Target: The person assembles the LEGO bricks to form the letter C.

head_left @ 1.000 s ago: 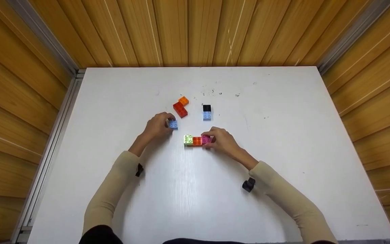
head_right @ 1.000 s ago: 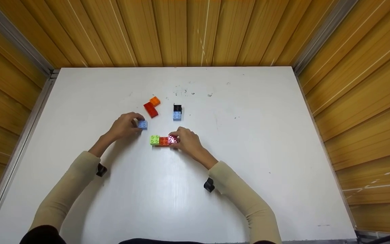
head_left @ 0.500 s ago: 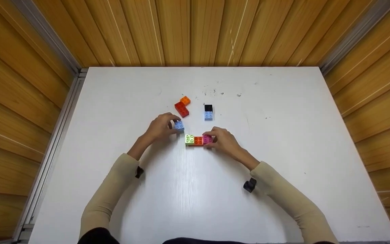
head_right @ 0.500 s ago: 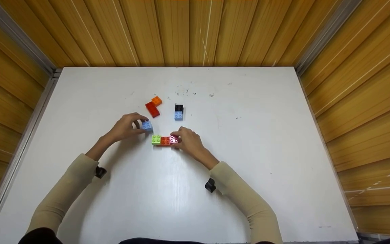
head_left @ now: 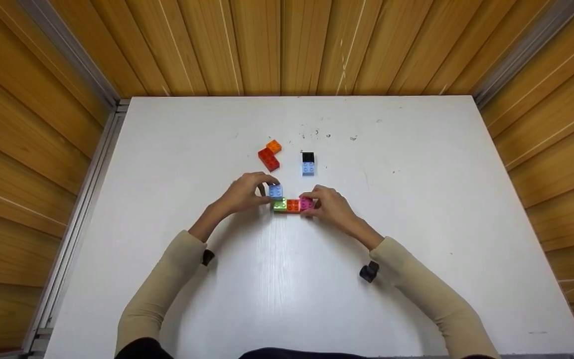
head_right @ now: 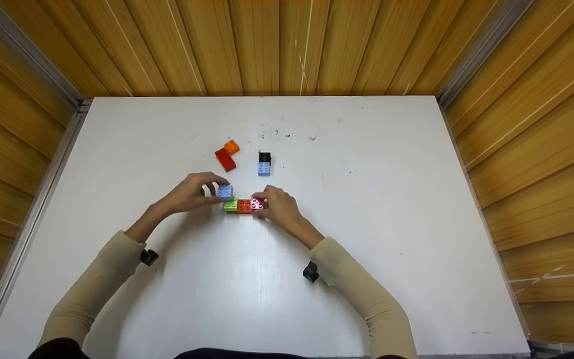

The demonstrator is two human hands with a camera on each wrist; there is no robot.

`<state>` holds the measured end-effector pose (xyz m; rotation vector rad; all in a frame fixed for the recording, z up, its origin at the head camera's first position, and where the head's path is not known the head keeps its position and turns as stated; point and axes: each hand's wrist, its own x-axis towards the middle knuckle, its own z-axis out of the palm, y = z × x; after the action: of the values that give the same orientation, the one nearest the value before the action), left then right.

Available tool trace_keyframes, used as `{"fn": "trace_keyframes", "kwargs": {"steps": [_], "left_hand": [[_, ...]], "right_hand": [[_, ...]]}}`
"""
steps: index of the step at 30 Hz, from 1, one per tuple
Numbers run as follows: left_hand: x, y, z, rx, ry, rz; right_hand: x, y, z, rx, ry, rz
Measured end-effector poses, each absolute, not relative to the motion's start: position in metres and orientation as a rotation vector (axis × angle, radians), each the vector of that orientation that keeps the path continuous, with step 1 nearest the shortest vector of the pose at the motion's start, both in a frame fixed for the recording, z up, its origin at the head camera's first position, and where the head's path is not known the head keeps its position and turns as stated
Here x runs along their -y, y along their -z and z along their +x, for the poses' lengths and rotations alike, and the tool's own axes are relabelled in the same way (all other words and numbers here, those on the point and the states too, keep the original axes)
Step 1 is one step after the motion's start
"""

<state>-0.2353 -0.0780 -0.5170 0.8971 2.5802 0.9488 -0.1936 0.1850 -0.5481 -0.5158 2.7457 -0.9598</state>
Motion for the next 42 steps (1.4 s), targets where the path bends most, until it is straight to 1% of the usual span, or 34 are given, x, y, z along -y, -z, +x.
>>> {"fn": "trace_keyframes", "kwargs": {"steps": [9,29,42], "left_hand": [[0.075,0.52,-0.229,-2.502,-0.926,0.979],[0.069,0.526,-0.229,-2.544,-0.952,0.924],[0.061,0.525,-0.227,-2.681,-0.766,0.872]], "right_hand": [[-0.185,0.548,-0.194,-2.752,0.937,-0.503],[-0.185,0.548,-0.195,-2.734,0.958,-0.501],[-0.186,0.548,-0.195,-2.732,0.95,-0.491]]}}
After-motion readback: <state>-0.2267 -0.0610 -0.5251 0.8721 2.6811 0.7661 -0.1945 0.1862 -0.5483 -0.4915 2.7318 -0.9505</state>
